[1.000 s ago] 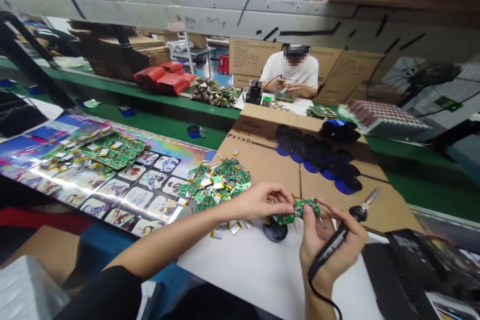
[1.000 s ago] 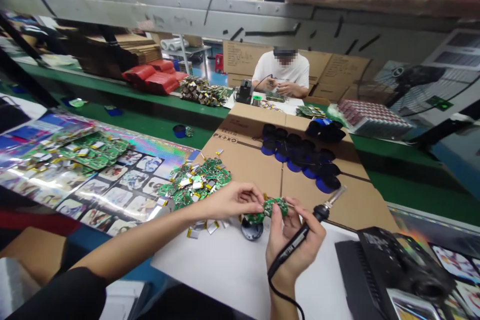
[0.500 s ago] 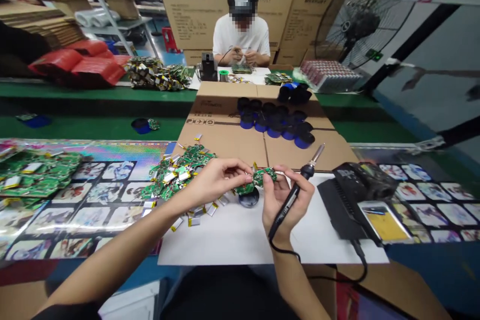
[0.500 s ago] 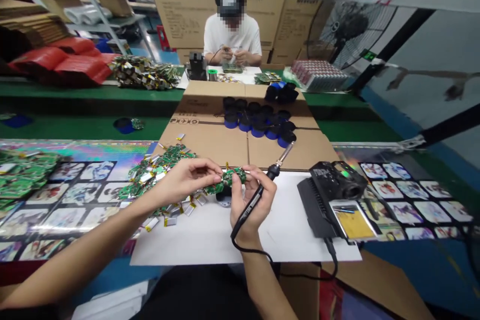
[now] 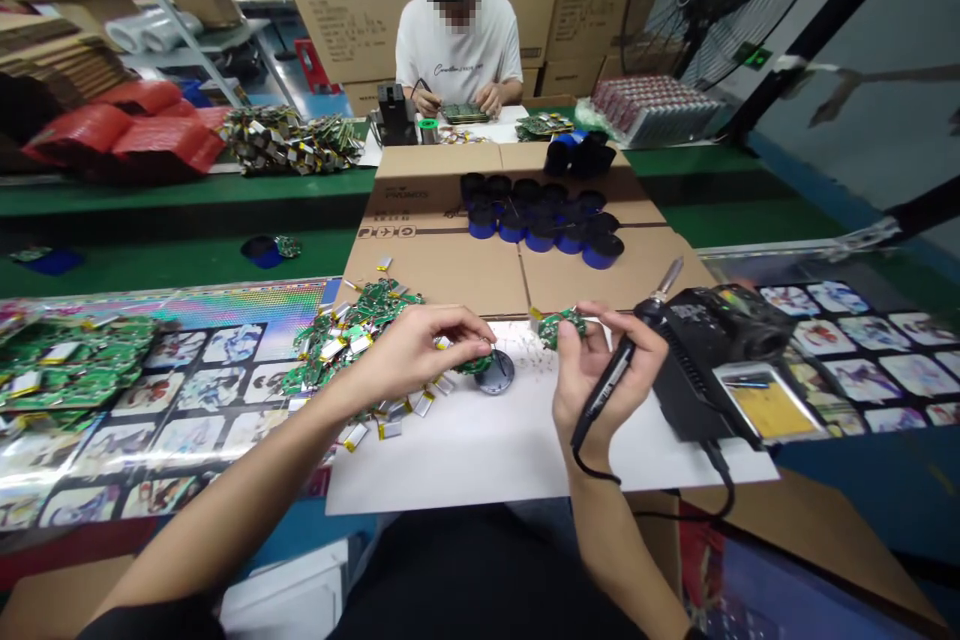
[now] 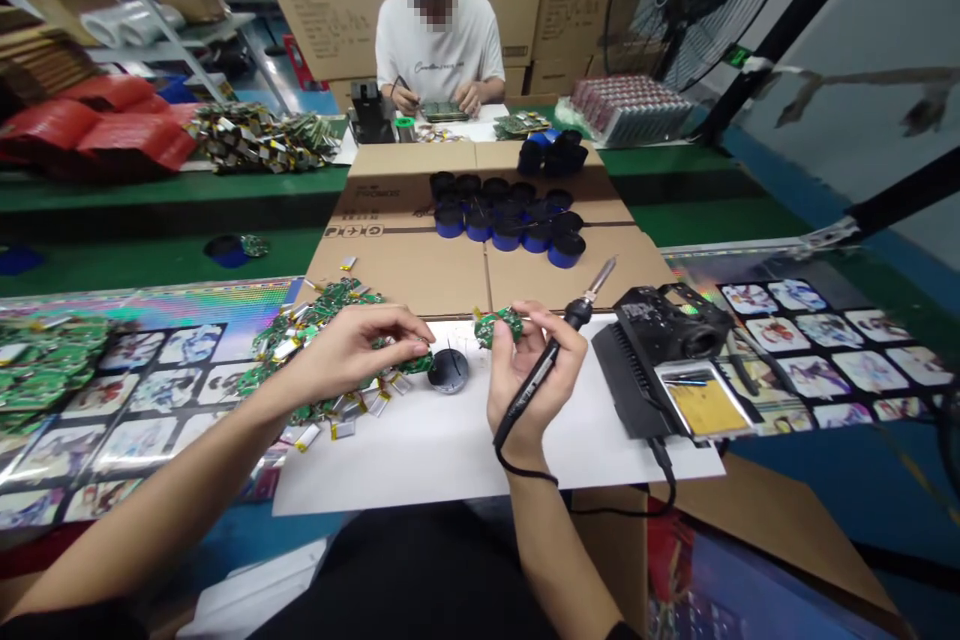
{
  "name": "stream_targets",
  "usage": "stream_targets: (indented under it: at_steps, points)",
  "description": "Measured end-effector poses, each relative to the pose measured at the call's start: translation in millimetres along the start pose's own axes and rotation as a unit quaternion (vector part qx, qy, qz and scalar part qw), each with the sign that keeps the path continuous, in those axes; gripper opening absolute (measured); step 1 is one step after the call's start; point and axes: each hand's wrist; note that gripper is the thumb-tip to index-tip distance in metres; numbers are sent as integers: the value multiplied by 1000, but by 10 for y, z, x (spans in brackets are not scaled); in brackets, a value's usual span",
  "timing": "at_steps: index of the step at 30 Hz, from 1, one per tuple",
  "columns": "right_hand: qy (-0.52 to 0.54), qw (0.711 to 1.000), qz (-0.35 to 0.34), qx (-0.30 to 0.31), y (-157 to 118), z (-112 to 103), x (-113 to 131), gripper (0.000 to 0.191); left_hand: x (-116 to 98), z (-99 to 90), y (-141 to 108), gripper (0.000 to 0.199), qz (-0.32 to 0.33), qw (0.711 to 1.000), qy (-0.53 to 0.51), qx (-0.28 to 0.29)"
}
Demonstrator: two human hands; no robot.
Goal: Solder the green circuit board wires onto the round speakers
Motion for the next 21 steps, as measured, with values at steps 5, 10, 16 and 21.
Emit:
stream_targets:
  at_steps: [5, 10, 16, 21]
  points:
    - [-29, 999, 3, 26, 87, -113, 14, 37, 77, -419, -106, 28, -24, 986, 158, -38]
    - [-28, 998, 21, 43, -17, -88, -5, 39, 29, -477, -154, 31, -27, 966, 232, -109]
    - [-9, 995, 47, 88, -206, -92, -47, 36, -156, 164, -31, 35, -66, 993, -56, 81]
    - [-26, 992, 61, 111, -275, -205, -113, 32, -94, 406, 98, 50, -36, 991, -127, 20]
Point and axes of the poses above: each hand's wrist, its own y-axis towards the middle knuckle, its own z-axis out of the palm, x = y × z, and after that the axes turned 10 degrees about z, right-handed
